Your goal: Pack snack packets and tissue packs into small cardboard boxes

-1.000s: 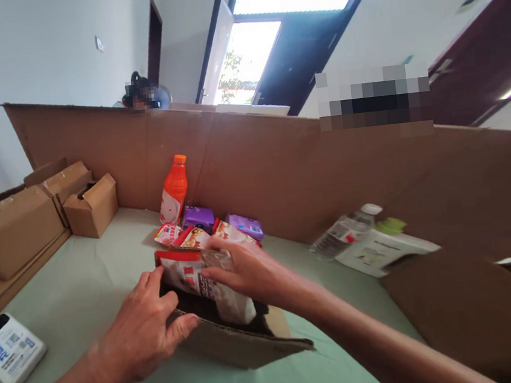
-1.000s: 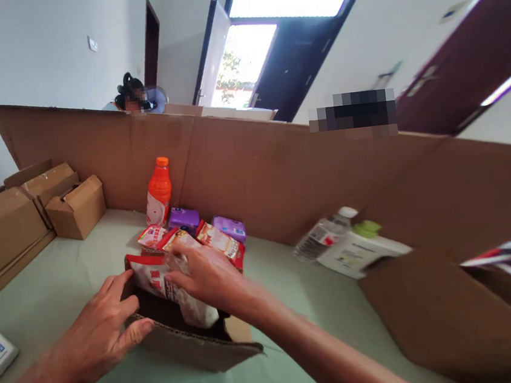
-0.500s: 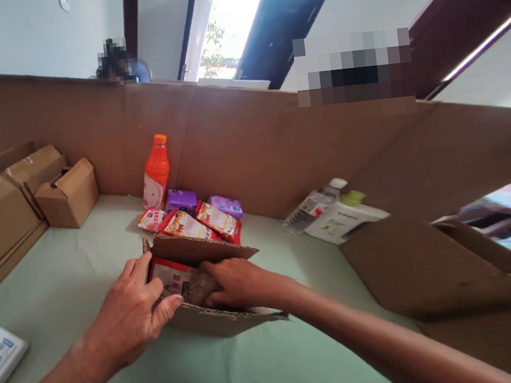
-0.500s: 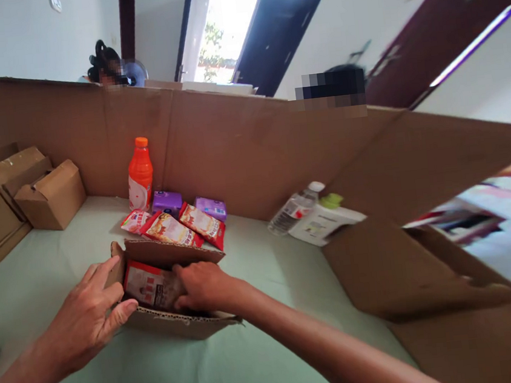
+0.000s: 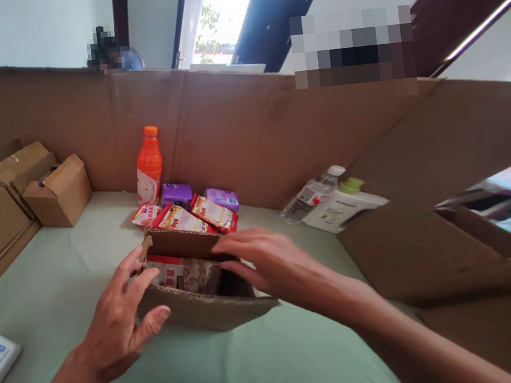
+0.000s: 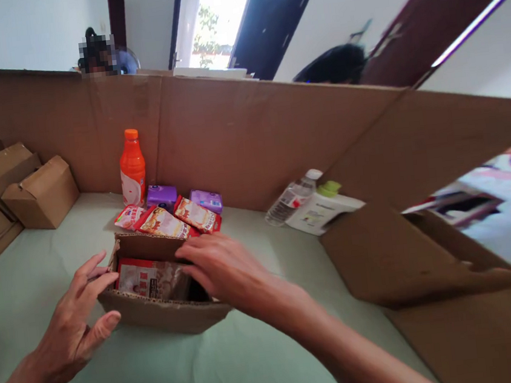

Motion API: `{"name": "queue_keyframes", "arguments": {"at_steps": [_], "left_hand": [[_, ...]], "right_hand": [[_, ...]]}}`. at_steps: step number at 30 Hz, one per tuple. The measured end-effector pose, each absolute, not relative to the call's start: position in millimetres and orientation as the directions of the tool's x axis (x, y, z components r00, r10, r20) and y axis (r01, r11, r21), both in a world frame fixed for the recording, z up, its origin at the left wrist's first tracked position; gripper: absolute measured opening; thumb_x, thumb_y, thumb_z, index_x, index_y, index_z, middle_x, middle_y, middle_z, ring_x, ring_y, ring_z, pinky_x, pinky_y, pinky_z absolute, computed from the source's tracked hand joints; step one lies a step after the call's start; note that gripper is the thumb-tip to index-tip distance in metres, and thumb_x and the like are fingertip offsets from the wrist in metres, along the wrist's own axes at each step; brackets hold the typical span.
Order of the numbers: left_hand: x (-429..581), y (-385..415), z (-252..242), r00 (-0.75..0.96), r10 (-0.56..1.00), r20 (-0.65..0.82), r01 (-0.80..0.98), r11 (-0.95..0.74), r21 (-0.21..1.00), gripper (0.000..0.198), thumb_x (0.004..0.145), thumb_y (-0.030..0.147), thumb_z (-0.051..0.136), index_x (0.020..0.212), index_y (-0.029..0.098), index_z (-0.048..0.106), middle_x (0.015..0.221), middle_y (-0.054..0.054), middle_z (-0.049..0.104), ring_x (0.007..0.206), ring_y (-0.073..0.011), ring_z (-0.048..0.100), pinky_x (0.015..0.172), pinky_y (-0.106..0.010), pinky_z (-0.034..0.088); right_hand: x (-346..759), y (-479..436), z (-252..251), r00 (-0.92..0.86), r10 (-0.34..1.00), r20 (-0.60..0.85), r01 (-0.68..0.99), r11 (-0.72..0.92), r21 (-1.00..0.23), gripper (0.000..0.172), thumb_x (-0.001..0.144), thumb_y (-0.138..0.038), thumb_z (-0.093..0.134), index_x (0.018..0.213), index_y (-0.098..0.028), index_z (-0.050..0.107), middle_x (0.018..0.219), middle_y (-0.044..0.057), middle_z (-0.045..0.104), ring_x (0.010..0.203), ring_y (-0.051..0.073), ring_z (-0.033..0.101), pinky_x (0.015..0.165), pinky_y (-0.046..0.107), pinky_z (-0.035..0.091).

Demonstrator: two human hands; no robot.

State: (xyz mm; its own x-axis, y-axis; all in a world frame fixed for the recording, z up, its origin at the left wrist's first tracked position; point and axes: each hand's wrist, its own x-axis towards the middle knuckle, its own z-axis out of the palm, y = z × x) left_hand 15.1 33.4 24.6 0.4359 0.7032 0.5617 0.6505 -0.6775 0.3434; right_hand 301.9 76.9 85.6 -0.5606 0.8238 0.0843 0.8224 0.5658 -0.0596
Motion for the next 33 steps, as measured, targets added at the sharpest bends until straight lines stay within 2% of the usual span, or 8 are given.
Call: {"name": "queue_keyframes", "arguments": {"at_steps": [3, 7, 10, 18, 21, 26, 30, 33], "left_hand": [[12, 30, 14, 0.354, 0.744, 0.567, 0.640, -0.635, 0.433, 0.054, 0.100, 0.043, 0.050, 0.146, 0.021, 0.035, 0.139, -0.017, 0.058, 0.126, -0.0261, 0.061, 0.103, -0.043, 0.055], [13, 34, 3, 0.256, 0.815, 0.519, 0.633, -0.548, 0.548, 0.047, 0.099, 0.034, 0.053, 0.143, 0.024, 0.039, 0.114, -0.006, 0.073, 0.107, -0.0197, 0.071, 0.099, -0.037, 0.057], [17, 39, 0, 0.213, 0.806, 0.552, 0.695, -0.522, 0.494, 0.041, 0.097, 0.030, 0.055, 0.137, 0.023, 0.047, 0.114, -0.007, 0.073, 0.105, -0.0210, 0.072, 0.096, -0.037, 0.058], [22, 50, 5, 0.220, 0.810, 0.543, 0.697, -0.520, 0.493, 0.050, 0.092, 0.020, 0.057, 0.140, 0.025, 0.044, 0.127, -0.009, 0.059, 0.109, -0.0197, 0.065, 0.096, -0.036, 0.057], [24, 51, 4, 0.217, 0.832, 0.511, 0.696, -0.499, 0.516, 0.061, 0.091, 0.019, 0.057, 0.147, 0.027, 0.036, 0.140, -0.012, 0.049, 0.118, -0.0233, 0.060, 0.101, -0.043, 0.055], [23, 58, 3, 0.267, 0.834, 0.483, 0.723, -0.505, 0.472, 0.073, 0.091, 0.024, 0.058, 0.155, 0.030, 0.023, 0.160, -0.015, 0.028, 0.147, -0.0341, 0.034, 0.116, -0.059, 0.038], [19, 76, 14, 0.411, 0.800, 0.437, 0.663, -0.592, 0.459, 0.092, 0.083, 0.023, 0.064, 0.159, 0.030, 0.011, 0.169, -0.016, 0.008, 0.154, -0.0380, 0.016, 0.119, -0.064, 0.028], [15, 90, 20, 0.497, 0.764, 0.413, 0.587, -0.646, 0.488, 0.099, 0.079, 0.022, 0.066, 0.160, 0.028, 0.008, 0.167, -0.016, 0.018, 0.153, -0.0358, 0.023, 0.120, -0.061, 0.028]], "right_hand": [[342, 51, 84, -0.545, 0.773, 0.325, 0.767, 0.616, -0.181, 0.029, 0.101, -0.040, 0.050, 0.112, -0.023, 0.071, 0.111, 0.009, 0.075, 0.097, 0.025, 0.071, 0.086, 0.040, 0.056], [362, 26, 53, -0.527, 0.804, 0.273, 0.711, 0.594, -0.377, 0.065, 0.092, -0.066, 0.056, 0.142, -0.024, 0.053, 0.132, 0.011, 0.067, 0.117, 0.027, 0.066, 0.091, 0.040, 0.058], [351, 25, 18, -0.434, 0.877, 0.205, 0.764, 0.479, -0.433, 0.054, 0.096, -0.053, 0.056, 0.141, -0.024, 0.054, 0.125, 0.012, 0.070, 0.114, 0.028, 0.067, 0.091, 0.045, 0.059], [337, 44, -1, -0.319, 0.723, 0.613, 0.816, 0.539, -0.210, 0.084, 0.092, -0.052, 0.064, 0.159, -0.025, 0.022, 0.156, 0.022, 0.039, 0.137, 0.038, 0.048, 0.100, 0.056, 0.050], [343, 54, -1, -0.417, 0.731, 0.540, 0.762, 0.605, -0.231, 0.093, 0.092, -0.055, 0.062, 0.162, -0.024, 0.009, 0.147, 0.020, 0.051, 0.134, 0.036, 0.051, 0.100, 0.055, 0.050], [346, 53, -16, -0.455, 0.695, 0.557, 0.693, 0.669, -0.269, 0.059, 0.097, -0.046, 0.057, 0.151, -0.028, 0.039, 0.129, 0.014, 0.064, 0.116, 0.030, 0.063, 0.094, 0.046, 0.054], [345, 55, -11, -0.321, 0.667, 0.672, 0.784, 0.586, -0.207, 0.091, 0.090, -0.065, 0.059, 0.161, -0.023, 0.020, 0.157, 0.023, 0.034, 0.141, 0.041, 0.041, 0.106, 0.058, 0.043], [346, 65, -5, -0.401, 0.693, 0.599, 0.750, 0.624, -0.221, 0.103, 0.087, -0.075, 0.054, 0.162, -0.021, 0.010, 0.155, 0.024, 0.039, 0.141, 0.039, 0.041, 0.108, 0.058, 0.041]]}}
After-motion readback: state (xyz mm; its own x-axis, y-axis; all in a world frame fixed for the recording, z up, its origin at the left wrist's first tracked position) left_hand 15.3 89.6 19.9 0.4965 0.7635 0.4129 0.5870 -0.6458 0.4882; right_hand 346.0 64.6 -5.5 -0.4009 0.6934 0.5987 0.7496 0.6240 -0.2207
